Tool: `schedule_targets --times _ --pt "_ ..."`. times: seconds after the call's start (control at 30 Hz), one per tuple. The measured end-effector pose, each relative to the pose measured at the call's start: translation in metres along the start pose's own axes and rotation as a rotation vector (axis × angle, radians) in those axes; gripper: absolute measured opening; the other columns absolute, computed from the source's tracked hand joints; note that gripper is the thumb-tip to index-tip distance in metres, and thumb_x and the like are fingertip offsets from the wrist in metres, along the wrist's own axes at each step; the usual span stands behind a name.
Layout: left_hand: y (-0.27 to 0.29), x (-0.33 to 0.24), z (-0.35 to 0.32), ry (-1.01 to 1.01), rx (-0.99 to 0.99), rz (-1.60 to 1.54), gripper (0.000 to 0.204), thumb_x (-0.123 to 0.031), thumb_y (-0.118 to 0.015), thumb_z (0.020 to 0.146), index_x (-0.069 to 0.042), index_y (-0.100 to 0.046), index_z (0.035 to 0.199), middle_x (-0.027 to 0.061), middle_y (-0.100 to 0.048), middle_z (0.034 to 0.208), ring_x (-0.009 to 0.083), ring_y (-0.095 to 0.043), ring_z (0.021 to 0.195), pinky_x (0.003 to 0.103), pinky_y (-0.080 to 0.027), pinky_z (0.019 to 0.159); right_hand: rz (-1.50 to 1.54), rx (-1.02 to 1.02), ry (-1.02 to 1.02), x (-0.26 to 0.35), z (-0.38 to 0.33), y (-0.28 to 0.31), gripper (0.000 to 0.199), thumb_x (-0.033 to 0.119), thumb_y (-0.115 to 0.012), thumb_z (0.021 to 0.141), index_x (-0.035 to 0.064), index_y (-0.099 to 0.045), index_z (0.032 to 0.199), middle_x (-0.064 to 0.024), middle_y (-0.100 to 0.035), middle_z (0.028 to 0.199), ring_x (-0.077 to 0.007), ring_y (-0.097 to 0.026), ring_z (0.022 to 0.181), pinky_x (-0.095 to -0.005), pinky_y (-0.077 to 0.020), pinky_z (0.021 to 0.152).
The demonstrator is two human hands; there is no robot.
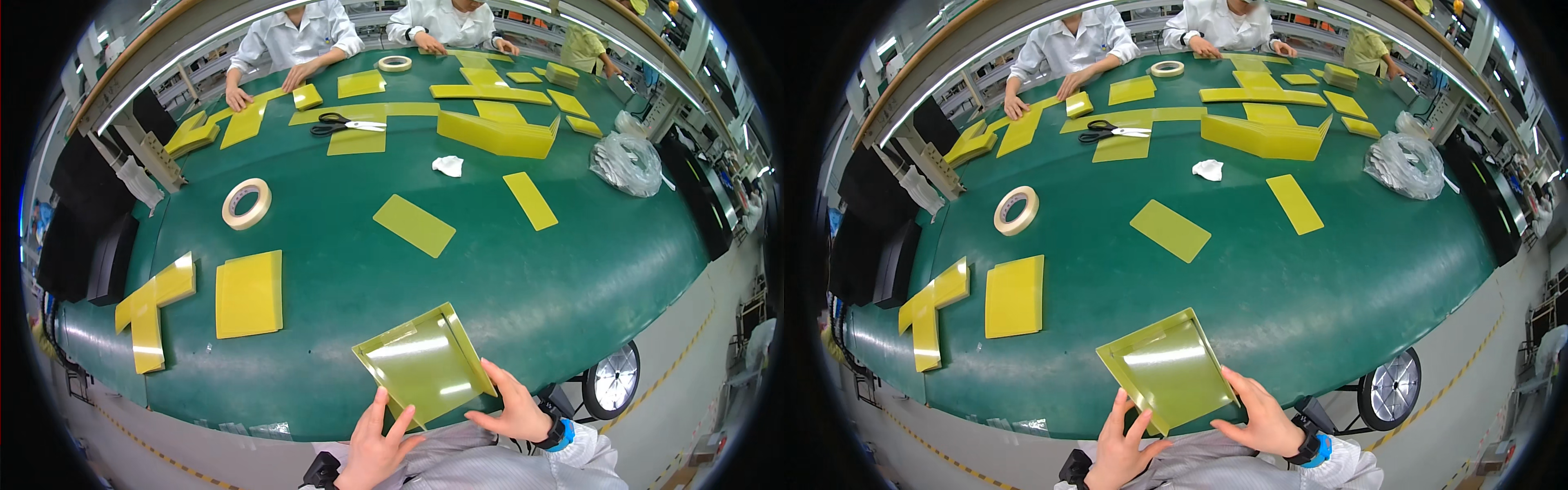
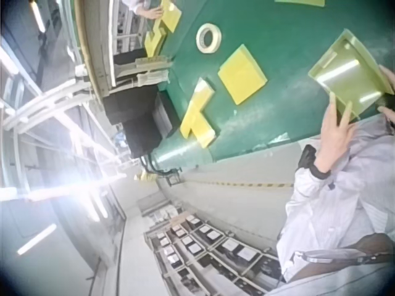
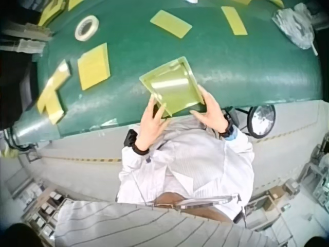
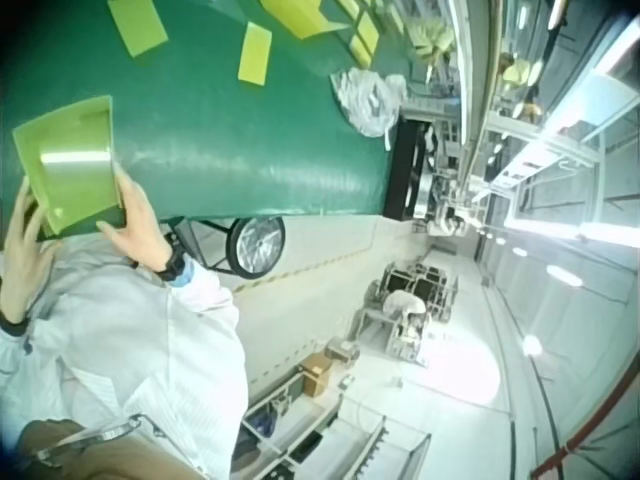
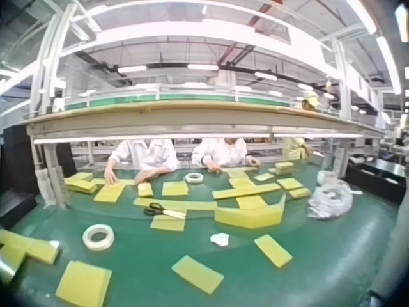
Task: Assembling yellow plastic components using tape and scissors at a factory workstation.
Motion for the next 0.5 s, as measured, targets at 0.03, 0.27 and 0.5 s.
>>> schedule_targets --times 0.03,0.27,0.5 --pt "-0.006 0.005 -0.005 0.046 0.060 -0.065 0.057 -0.013 -0.076 0.070 -0.003 -0.051 0.120 0.0266 -0.033 0.141 0.0404 -0.048 0.115 0.044 -0.045 0.091 0.001 0.000 -0.003 -0.001 -0.004 -0.001 0.080 0.009 -0.072 0.074 0.0022 -0.029 0.141 -0.0192 -0.049 0.128 -0.0343 -0.052 0.111 -0.0370 -0.0459 0.090" --pt "-0.006 0.019 -0.048 -0.199 -0.024 0.143 0.048 -0.018 -0.080 0.069 -0.012 -0.055 0.109 0.0180 -0.044 0.129 0.0369 -0.050 0.110 0.046 -0.046 0.087 -0.076 -0.010 0.151 -0.014 -0.040 -0.018 0.064 0.006 -0.074 0.071 0.0035 -0.046 0.128 -0.0185 -0.052 0.119 -0.0348 -0.056 0.105 -0.0380 -0.0509 0.083" --pt "0.050 -0.009 -0.017 -0.252 -0.287 0.009 0.068 -0.027 -0.083 0.061 -0.017 -0.048 0.119 0.0141 -0.043 0.122 0.0362 -0.051 0.109 0.054 -0.040 0.094 0.184 -0.128 0.356 0.019 -0.011 0.015 0.059 0.002 -0.073 0.072 0.0013 -0.051 0.127 -0.0218 -0.043 0.135 -0.0330 -0.053 0.118 -0.0406 -0.0487 0.091"
Point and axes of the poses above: each hand's wrist, its own z-axis towards the middle knuckle, its own y-axis out of the back of the hand, x = y × z, the point moved 9 cm from there along z, towards the middle knuckle
